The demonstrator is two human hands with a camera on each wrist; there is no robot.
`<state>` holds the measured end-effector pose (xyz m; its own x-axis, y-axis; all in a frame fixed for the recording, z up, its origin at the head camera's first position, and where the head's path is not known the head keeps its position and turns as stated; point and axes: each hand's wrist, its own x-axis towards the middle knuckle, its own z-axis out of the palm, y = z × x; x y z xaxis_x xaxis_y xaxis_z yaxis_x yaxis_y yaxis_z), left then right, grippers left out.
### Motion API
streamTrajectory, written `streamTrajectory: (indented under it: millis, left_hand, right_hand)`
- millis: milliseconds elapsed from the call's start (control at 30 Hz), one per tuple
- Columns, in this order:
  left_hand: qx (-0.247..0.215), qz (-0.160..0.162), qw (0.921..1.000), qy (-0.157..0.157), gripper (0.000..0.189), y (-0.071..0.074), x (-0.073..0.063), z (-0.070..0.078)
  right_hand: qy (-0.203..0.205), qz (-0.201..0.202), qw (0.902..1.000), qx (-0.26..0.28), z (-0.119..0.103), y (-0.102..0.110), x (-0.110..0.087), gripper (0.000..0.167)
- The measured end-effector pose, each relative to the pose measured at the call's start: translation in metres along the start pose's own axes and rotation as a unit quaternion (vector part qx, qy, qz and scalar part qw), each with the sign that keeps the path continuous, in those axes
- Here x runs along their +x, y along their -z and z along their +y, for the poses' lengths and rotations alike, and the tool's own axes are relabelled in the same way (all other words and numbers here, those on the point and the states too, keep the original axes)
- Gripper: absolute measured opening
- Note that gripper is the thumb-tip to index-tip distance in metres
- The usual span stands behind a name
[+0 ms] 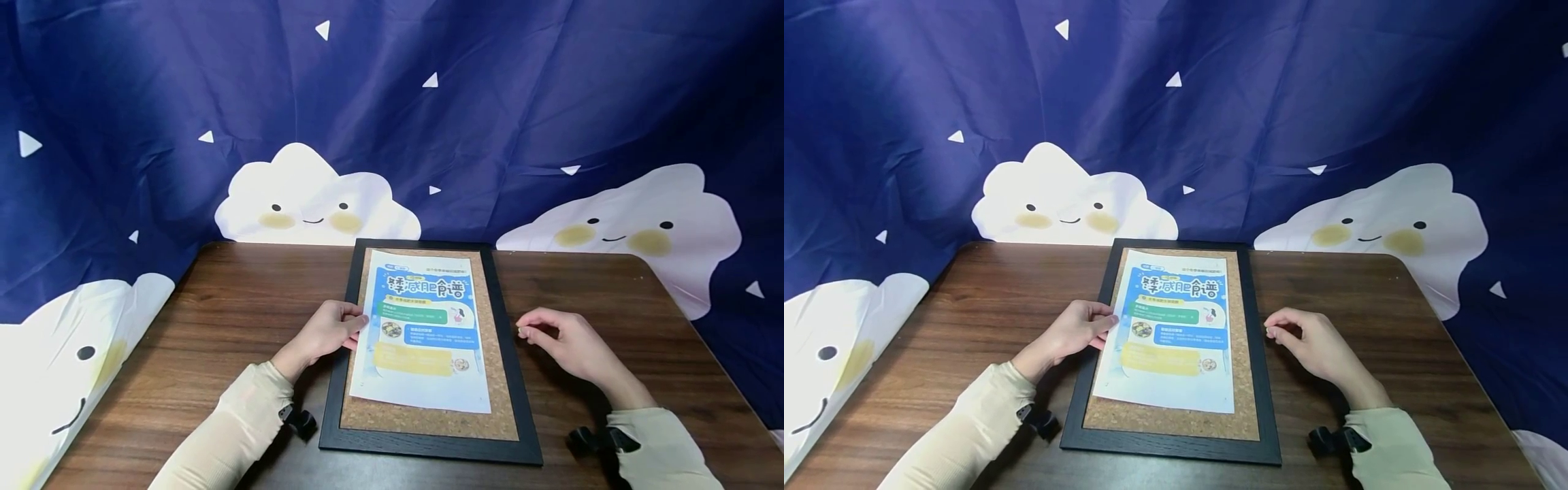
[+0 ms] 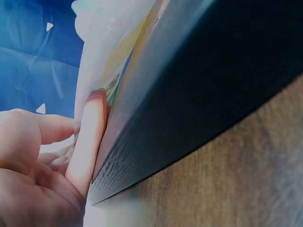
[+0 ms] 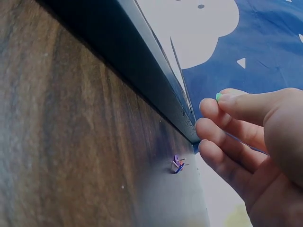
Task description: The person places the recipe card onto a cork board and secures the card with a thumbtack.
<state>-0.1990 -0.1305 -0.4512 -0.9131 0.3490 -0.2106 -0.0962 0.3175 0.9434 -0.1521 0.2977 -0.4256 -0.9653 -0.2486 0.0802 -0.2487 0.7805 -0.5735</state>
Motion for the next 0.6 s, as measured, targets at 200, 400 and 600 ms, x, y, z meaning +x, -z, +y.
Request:
streamTrajectory:
  millis: [200,400,600]
  left_hand:
    - [0.014,-0.012,0.9998,-0.003,0.029,0.0002,0.0007,0.0019]
    - [0.021,-0.028,0.9994,-0.008,0.029,0.002,-0.0001,0.0033]
    - [0.018,-0.038,0.9991,-0.004,0.03,0.0032,-0.0014,0.0037]
  right_hand:
    - [0.006,0.004,1.0,0.001,0.0003,-0.0004,-0.0004,0.014]
    - [0.002,0.001,1.0,0.005,-0.0006,-0.0006,-0.0005,0.014]
    - [0.003,0.001,1.0,0.004,-0.0011,-0.0013,-0.0003,0.014]
